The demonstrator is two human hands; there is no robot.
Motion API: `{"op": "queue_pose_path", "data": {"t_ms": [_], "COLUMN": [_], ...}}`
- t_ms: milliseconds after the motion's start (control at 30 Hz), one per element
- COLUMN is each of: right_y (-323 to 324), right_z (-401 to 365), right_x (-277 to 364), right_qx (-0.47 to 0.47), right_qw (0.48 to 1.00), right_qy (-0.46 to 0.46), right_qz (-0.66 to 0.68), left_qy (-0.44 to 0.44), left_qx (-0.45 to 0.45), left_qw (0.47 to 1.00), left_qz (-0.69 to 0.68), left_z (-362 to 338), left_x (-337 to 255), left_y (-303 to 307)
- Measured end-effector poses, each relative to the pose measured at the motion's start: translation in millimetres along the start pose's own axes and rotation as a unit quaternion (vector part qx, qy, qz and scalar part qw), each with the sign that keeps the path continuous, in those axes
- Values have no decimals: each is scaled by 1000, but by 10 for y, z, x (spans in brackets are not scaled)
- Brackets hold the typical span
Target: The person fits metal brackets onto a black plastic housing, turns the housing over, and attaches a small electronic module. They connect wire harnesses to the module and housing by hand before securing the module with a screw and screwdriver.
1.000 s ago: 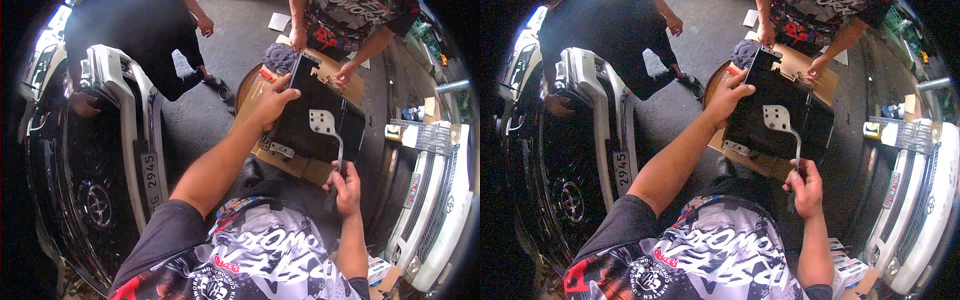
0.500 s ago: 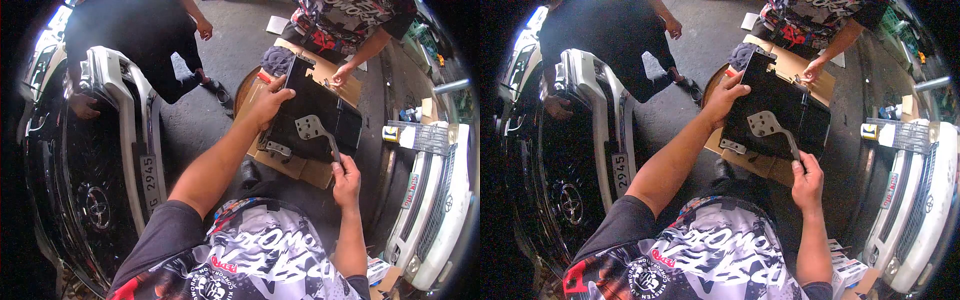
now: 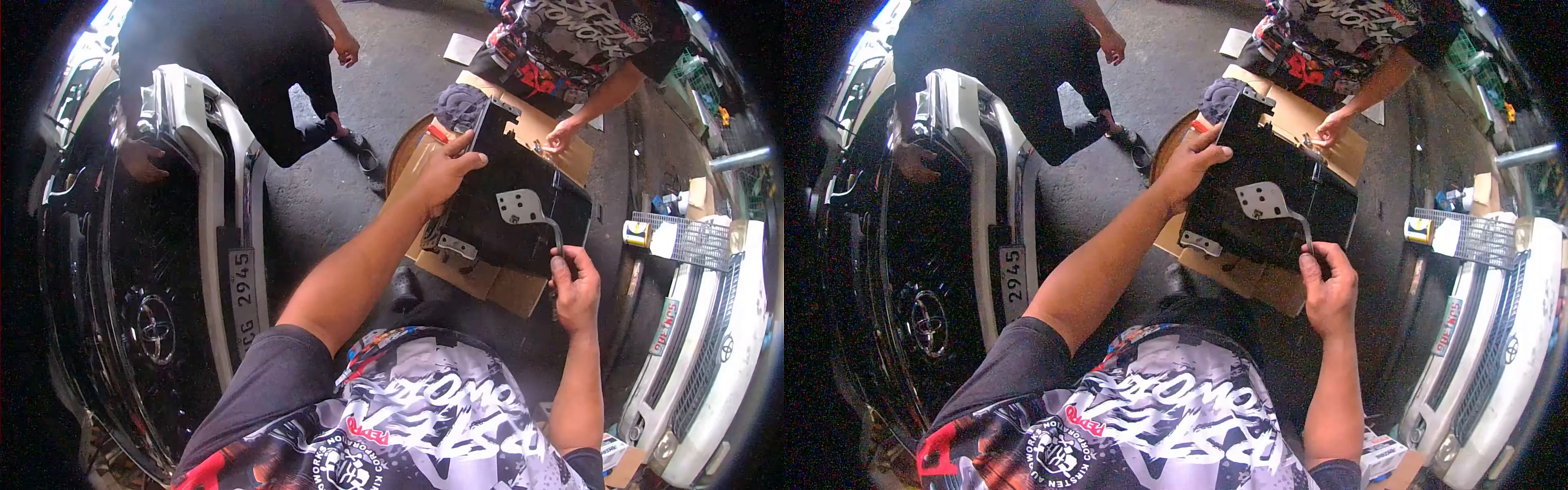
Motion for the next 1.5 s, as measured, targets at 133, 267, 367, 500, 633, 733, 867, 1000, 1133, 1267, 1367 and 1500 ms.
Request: {"op": "queue_pose_path", "data": {"t_ms": [133, 267, 367, 500, 633, 733, 867, 1000, 1133, 1267, 1367, 1500], "right_y": [-40, -22, 1, 17, 9, 16, 25, 17, 35, 147, 447, 943], "right_z": [-16, -1, -2, 1, -19, -26, -40, -59, -56, -40, 63, 109], "right_x": [19, 19, 52, 44, 57, 33, 33, 33, 60, -95, -478, -1120], "right_qx": [-4, -8, -12, -12, -13, -10, -6, -12, -13, -31, -116, -203], "right_qw": [1000, 999, 998, 998, 998, 998, 996, 998, 998, 999, 987, 960], "right_qy": [4, 44, 39, 53, 50, 50, 65, 57, 40, -13, -83, -148], "right_qz": [-23, -30, -37, -41, -39, -38, -53, -38, -38, 7, 71, 124], "left_qy": [1, 1, -6, 23, 13, 7, 1, 7, -20, -6, 8, 24], "left_qx": [10, 0, 6, -26, -34, -36, -41, -47, -32, -43, -28, -59], "left_qw": [1000, 1000, 1000, 999, 999, 999, 998, 998, 997, 998, 999, 995], "left_qz": [-11, 16, 11, 23, 26, 30, 48, 49, 60, 46, 41, 80], "left_z": [44, 60, 46, -129, -117, -128, -87, -149, -110, -128, 218, 518], "left_x": [6, -15, -30, -128, -123, -124, -98, -138, -128, -119, -18, -171], "left_y": [10, 26, -3, -86, -83, -89, -52, -84, -58, -68, 83, 248]}}
Point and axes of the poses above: each hand's wrist, its own z-axis towards the middle knuckle, its own y-axis out of the back of the hand, x = y × z, the point moved 3 cm from there along z, towards the middle knuckle, and after that the axes turned 15 degrees about y, right-handed, at the moved point
